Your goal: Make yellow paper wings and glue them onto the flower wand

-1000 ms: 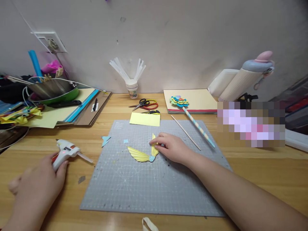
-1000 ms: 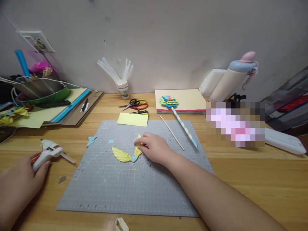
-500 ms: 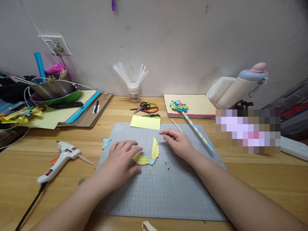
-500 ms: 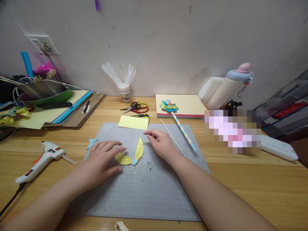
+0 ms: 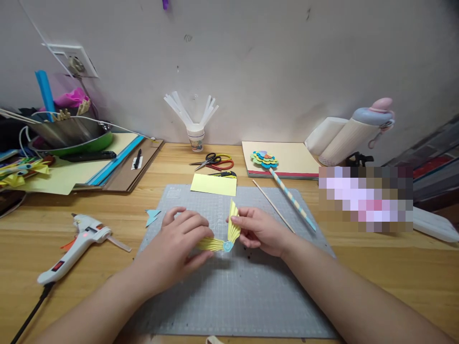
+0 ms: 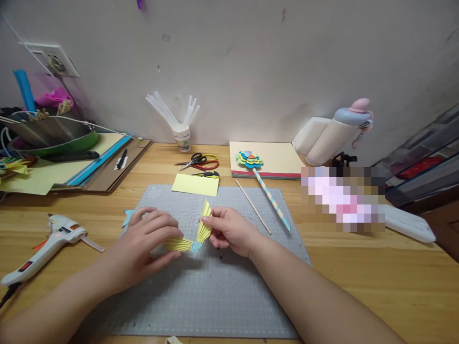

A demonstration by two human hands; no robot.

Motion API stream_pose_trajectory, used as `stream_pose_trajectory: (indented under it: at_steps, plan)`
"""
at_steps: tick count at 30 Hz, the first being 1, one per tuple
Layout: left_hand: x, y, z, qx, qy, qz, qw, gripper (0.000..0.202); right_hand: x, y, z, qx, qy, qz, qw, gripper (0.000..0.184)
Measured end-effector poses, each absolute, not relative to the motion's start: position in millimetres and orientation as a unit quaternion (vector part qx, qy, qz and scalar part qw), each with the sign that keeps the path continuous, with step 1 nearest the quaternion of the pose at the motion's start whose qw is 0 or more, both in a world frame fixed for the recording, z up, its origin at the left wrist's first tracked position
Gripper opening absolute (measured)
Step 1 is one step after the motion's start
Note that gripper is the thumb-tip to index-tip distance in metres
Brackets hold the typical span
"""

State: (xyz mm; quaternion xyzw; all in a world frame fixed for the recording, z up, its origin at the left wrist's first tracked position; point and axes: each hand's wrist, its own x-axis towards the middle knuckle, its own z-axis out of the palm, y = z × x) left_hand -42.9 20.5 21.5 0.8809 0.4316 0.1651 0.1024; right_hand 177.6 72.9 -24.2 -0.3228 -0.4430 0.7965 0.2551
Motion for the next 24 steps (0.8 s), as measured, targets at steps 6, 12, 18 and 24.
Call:
stream_pose_trajectory:
  at_steps: [6,12,18,24]
  plan:
    - [-16,20,7,0.447,0.599,0.565,0.349,0.057,184,82,-19,-0.36,-0.39,0.757,0.38,0.029]
    - [-1,23,-11,0.235,0.5,0.404,0.729,0.023,177,77,-23,-0.386,-0.436,0.728,0.362,0.033]
    - [-13,25,-10,0.19,0.532,0.443,0.696,0.008,203,96,-14,-0.549,-0.553,0.495,0.384,0.037]
    - [-21,31,-6,0.18,0.531,0.496,0.663,0.004,279,122,-13,-0.782,-0.578,0.13,0.194,0.033]
